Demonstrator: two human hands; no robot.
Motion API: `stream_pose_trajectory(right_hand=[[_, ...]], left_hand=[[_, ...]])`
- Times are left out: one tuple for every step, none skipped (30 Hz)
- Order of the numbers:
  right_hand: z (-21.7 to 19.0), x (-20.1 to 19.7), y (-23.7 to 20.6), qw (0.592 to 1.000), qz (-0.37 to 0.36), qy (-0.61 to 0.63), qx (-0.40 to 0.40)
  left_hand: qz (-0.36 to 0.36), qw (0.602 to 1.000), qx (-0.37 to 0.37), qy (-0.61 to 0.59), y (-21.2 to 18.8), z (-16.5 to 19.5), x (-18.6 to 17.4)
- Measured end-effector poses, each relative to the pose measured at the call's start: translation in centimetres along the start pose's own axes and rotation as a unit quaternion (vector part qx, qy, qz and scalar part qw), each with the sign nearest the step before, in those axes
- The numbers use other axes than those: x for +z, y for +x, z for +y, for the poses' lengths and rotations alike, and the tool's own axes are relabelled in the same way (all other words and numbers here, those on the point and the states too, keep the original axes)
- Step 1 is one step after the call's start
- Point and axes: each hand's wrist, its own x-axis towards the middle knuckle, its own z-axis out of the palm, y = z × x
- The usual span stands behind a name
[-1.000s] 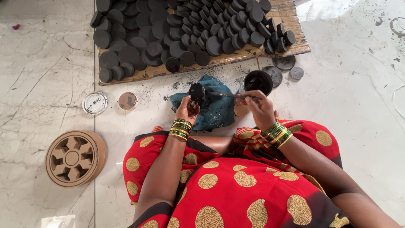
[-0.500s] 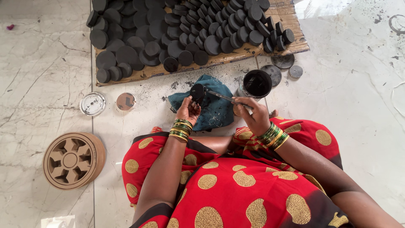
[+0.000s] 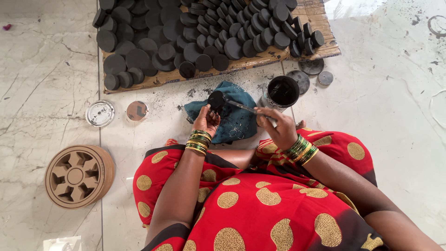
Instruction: The person sits on the floor coating small round discs with black paste. They hold a disc in one hand, dip a small flat tool into a container of black paste, spread the paste over the disc's surface, and set the finished disc aside with a large batch of already coated discs on cardboard.
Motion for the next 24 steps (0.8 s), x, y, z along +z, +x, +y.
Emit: stream_pose_trajectory(right_hand=[[-0.11,0.13,-0.1,1.0,-0.017,0.004,0.007],[-0.2,0.2,-0.23,1.0,-0.021,0.009,0.006],[-0.29,0.25,-0.34,1.0,-0.025,0.013,0.005],[-0.36,0.28,-0.36,0.999,-0.03,0.018,0.004],[-0.38,0.25,-0.39,0.999,-0.03,0.02,0.004],[-0.35,0.15,-0.38,0.999,-0.029,0.022,0.005],[-0.29,0.06,-0.33,0.999,-0.027,0.024,0.005],[-0.23,0.01,-0.29,1.0,-0.011,0.011,-0.003],[-0.08,-0.07,-0.15,1.0,0.006,-0.003,-0.011],[0.04,-0.13,-0.02,0.999,0.022,-0.018,-0.02],[0.12,-0.14,0.01,0.999,0.022,-0.02,-0.017],[0.18,-0.1,0.03,0.999,0.022,-0.022,-0.013],[0.19,-0.07,0.02,0.999,0.022,-0.023,-0.01],[0.19,0.02,-0.02,1.0,0.004,-0.025,0.0],[0.12,0.13,-0.06,0.999,-0.015,-0.027,0.009],[0.05,0.21,-0.15,0.999,-0.033,-0.028,0.02],[-0.04,0.23,-0.2,0.999,-0.034,-0.034,0.005],[-0.11,0.19,-0.26,0.999,-0.034,-0.039,-0.009],[-0.16,0.14,-0.27,0.998,-0.034,-0.044,-0.024],[-0.16,0.1,-0.19,0.999,-0.012,-0.034,-0.015],[-0.07,0.06,-0.11,1.0,0.011,-0.024,-0.006],[0.02,0.0,0.02,0.999,0.035,-0.014,0.003],[0.16,-0.09,0.03,0.999,0.037,-0.006,0.017],[0.36,-0.16,0.04,0.999,0.04,0.001,0.03]], left_hand=[[0.001,1.0,0.0,-0.002,-0.01,0.01,0.01],[0.004,1.0,-0.001,-0.005,-0.01,-0.01,0.0],[0.001,1.0,-0.001,-0.007,0.01,0.01,0.0],[-0.001,1.0,-0.001,-0.011,0.0,0.06,-0.02],[-0.003,1.0,0.0,-0.014,-0.01,0.11,-0.06],[-0.002,1.0,0.001,-0.014,-0.01,0.13,-0.09],[-0.001,1.0,0.002,-0.014,0.01,0.13,-0.1],[0.0,1.0,0.002,-0.013,0.03,0.09,-0.16],[0.001,1.0,0.001,-0.013,0.08,0.07,-0.19],[0.002,1.0,0.001,-0.012,0.14,0.05,-0.2],[0.003,1.0,-0.001,-0.011,0.2,-0.02,-0.22],[0.003,1.0,-0.001,-0.011,0.26,-0.1,-0.26],[0.002,1.0,-0.002,-0.01,0.33,-0.16,-0.3],[0.001,1.0,-0.002,-0.01,0.44,-0.17,-0.34],[0.0,1.0,-0.002,-0.011,0.54,-0.16,-0.38],[0.0,1.0,-0.002,-0.012,0.61,-0.19,-0.5],[0.0,1.0,-0.001,-0.014,0.67,-0.14,-0.59],[-0.003,1.0,0.001,-0.009,0.73,-0.08,-0.66],[-0.006,1.0,0.004,-0.004,0.75,-0.03,-0.73],[-0.009,1.0,0.007,0.002,0.74,0.03,-0.75],[-0.018,1.0,0.007,0.008,0.69,0.04,-0.78],[-0.028,0.999,0.008,0.015,0.61,0.09,-0.71],[-0.038,0.999,0.007,0.023,0.51,0.06,-0.59],[-0.037,0.999,0.005,0.034,0.42,-0.02,-0.48]])
